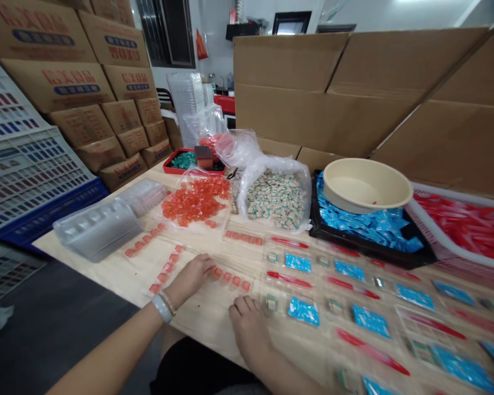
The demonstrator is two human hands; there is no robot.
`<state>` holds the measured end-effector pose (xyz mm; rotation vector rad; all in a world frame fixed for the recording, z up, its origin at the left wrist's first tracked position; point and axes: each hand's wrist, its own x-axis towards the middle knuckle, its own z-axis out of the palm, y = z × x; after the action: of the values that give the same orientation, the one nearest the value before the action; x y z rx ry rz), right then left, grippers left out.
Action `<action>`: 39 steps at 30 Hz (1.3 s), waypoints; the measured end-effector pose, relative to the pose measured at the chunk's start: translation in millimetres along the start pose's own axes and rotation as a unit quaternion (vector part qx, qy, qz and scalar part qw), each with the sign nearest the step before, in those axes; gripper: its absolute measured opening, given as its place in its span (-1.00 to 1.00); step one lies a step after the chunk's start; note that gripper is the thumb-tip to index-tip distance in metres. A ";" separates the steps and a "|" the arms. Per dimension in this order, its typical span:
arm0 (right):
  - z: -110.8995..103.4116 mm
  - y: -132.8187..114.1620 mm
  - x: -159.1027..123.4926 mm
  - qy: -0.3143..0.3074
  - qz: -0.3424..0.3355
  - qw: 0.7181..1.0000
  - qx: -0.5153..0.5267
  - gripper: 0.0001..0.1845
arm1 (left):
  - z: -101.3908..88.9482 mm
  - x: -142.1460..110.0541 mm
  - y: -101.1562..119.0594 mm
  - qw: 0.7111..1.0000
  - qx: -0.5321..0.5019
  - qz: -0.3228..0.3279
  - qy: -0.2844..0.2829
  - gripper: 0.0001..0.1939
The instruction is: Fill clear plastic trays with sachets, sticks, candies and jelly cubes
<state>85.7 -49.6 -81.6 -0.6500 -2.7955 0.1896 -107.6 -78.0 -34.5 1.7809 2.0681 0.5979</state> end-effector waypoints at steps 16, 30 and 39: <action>-0.3 5.6 2.5 -0.013 -0.027 0.999 -0.023 -0.85 | -22.9 3.9 -2.8 0.978 0.161 0.015 -0.130 -0.86; -7.8 7.0 3.6 -0.041 -0.048 0.998 -0.023 -0.88 | -15.0 -6.7 0.2 0.993 0.075 0.009 -0.087 -0.83; -72.2 36.1 9.2 0.074 -0.025 0.988 0.136 -0.84 | -16.5 -35.7 33.6 0.994 0.068 0.083 0.003 -0.67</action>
<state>113.1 -8.5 -17.1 -0.5059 -2.5762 0.4809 -82.3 -110.6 -3.3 2.0449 2.0216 0.5171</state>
